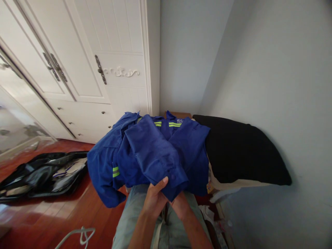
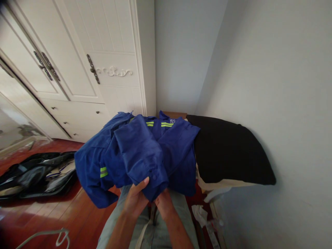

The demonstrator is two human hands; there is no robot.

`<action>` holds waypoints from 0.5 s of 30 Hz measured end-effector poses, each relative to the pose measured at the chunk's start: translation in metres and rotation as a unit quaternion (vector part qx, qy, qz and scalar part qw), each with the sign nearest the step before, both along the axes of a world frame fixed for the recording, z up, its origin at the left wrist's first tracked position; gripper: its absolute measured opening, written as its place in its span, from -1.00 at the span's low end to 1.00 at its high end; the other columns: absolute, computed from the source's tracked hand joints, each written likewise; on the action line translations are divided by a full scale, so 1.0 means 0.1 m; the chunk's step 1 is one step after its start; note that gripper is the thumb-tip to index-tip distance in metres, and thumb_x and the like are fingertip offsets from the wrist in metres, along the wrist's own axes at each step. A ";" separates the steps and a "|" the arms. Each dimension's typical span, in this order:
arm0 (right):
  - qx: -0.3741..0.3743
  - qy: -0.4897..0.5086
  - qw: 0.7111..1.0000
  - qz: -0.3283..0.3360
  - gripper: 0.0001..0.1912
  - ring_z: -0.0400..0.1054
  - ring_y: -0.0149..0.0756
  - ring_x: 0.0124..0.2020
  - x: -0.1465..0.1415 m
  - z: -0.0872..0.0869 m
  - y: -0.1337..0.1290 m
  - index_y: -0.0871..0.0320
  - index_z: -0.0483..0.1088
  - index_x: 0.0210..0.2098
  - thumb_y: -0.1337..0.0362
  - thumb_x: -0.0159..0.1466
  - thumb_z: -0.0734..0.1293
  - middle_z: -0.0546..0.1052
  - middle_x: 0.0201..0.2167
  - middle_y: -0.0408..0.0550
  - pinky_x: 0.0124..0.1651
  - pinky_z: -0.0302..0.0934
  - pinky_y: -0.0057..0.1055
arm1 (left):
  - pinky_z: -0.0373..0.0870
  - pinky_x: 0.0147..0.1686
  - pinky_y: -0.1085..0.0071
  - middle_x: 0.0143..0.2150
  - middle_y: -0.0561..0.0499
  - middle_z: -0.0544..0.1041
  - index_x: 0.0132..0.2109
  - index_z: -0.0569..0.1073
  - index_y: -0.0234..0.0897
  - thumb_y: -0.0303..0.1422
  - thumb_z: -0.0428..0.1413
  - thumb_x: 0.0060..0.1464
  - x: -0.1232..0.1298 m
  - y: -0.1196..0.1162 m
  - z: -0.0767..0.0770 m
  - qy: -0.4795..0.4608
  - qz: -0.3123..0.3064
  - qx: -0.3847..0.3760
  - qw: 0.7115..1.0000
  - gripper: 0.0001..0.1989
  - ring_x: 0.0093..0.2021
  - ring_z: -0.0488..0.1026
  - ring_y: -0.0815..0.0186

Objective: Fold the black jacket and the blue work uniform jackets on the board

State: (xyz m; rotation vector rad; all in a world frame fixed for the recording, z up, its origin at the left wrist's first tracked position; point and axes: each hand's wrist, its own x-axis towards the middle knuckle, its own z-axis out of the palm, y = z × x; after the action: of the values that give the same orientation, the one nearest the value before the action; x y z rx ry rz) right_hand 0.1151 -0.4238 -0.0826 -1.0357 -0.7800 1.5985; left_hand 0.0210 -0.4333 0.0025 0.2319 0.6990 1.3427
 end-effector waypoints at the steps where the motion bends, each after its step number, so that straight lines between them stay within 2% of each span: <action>1: -0.005 0.019 1.000 0.007 -0.43 0.29 0.09 0.20 -0.02 -0.04 -0.02 -0.07 0.51 -0.10 -0.16 -0.05 0.48 0.56 -0.03 0.02 0.06 0.33 -0.01 | 0.48 0.07 0.08 -0.05 -0.18 0.62 -0.03 0.53 -0.36 -0.42 0.41 -0.24 0.06 0.03 -0.02 -0.002 0.003 -0.005 1.000 -0.47 -0.03 0.56 -0.03; 3: -0.006 0.050 0.999 0.015 -0.44 0.30 0.05 0.20 -0.06 -0.11 -0.05 -0.09 0.49 -0.07 -0.14 -0.02 0.48 0.52 0.05 -0.01 0.06 0.34 -0.04 | 0.50 0.04 0.15 -0.05 -0.20 0.61 -0.03 0.53 -0.37 -0.42 0.40 -0.21 0.15 0.06 -0.11 0.009 0.002 -0.033 0.999 -0.49 -0.04 0.57 0.01; 6: -0.017 0.052 0.998 0.013 -0.49 0.33 0.03 0.17 -0.04 -0.16 -0.10 -0.08 0.49 -0.09 -0.04 -0.01 0.52 0.52 0.06 -0.03 0.08 0.33 -0.08 | 0.55 -0.12 0.25 -0.11 -0.22 0.63 -0.07 0.54 -0.38 -0.32 0.39 -0.15 0.13 0.04 -0.42 0.067 -0.014 -0.068 0.995 -0.54 -0.14 0.60 0.07; 8: -0.053 0.042 0.997 0.036 -0.52 0.40 0.04 0.10 0.06 -0.18 -0.15 -0.04 0.50 -0.15 0.07 -0.07 0.56 0.57 -0.02 -0.02 0.06 0.34 -0.10 | 0.55 -0.26 0.27 -0.21 -0.21 0.63 -0.15 0.56 -0.37 -0.18 0.36 -0.10 0.00 -0.04 -0.66 0.150 -0.042 -0.059 0.986 -0.59 -0.25 0.61 0.08; 11: -0.112 0.052 0.990 0.063 -0.47 0.47 0.02 0.02 0.29 -0.25 -0.26 0.05 0.48 -0.16 0.17 -0.13 0.59 0.60 -0.09 0.01 0.03 0.34 -0.15 | 0.50 -0.33 0.28 -0.29 -0.19 0.63 -0.26 0.59 -0.30 -0.06 0.28 -0.02 -0.33 -0.16 -0.96 0.307 -0.070 -0.056 0.947 -0.63 -0.30 0.58 0.09; 13: -0.127 0.053 0.988 0.064 -0.39 0.48 0.01 0.01 0.44 -0.29 -0.31 0.10 0.46 -0.10 0.16 -0.14 0.60 0.59 -0.06 0.09 0.01 0.34 -0.16 | 0.48 -0.36 0.26 -0.29 -0.20 0.62 -0.27 0.59 -0.27 -0.04 0.27 -0.02 -0.58 -0.22 -1.07 0.375 -0.040 -0.087 0.922 -0.64 -0.28 0.57 0.04; 15: -0.119 0.040 0.989 0.075 -0.33 0.49 0.03 -0.01 0.56 -0.31 -0.34 0.12 0.45 -0.06 0.12 -0.15 0.60 0.57 -0.03 0.16 -0.03 0.35 -0.15 | 0.47 -0.34 0.24 -0.26 -0.21 0.60 -0.22 0.57 -0.27 -0.08 0.30 -0.08 -0.83 -0.22 -1.11 0.413 0.051 -0.101 0.904 -0.63 -0.22 0.56 0.00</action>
State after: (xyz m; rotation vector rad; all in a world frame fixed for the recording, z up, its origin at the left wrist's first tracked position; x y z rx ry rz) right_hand 0.1714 -0.4578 -0.1134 -1.0936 -0.6364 1.8853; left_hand -0.0624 -0.4554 -0.1082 0.6199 1.5721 1.2349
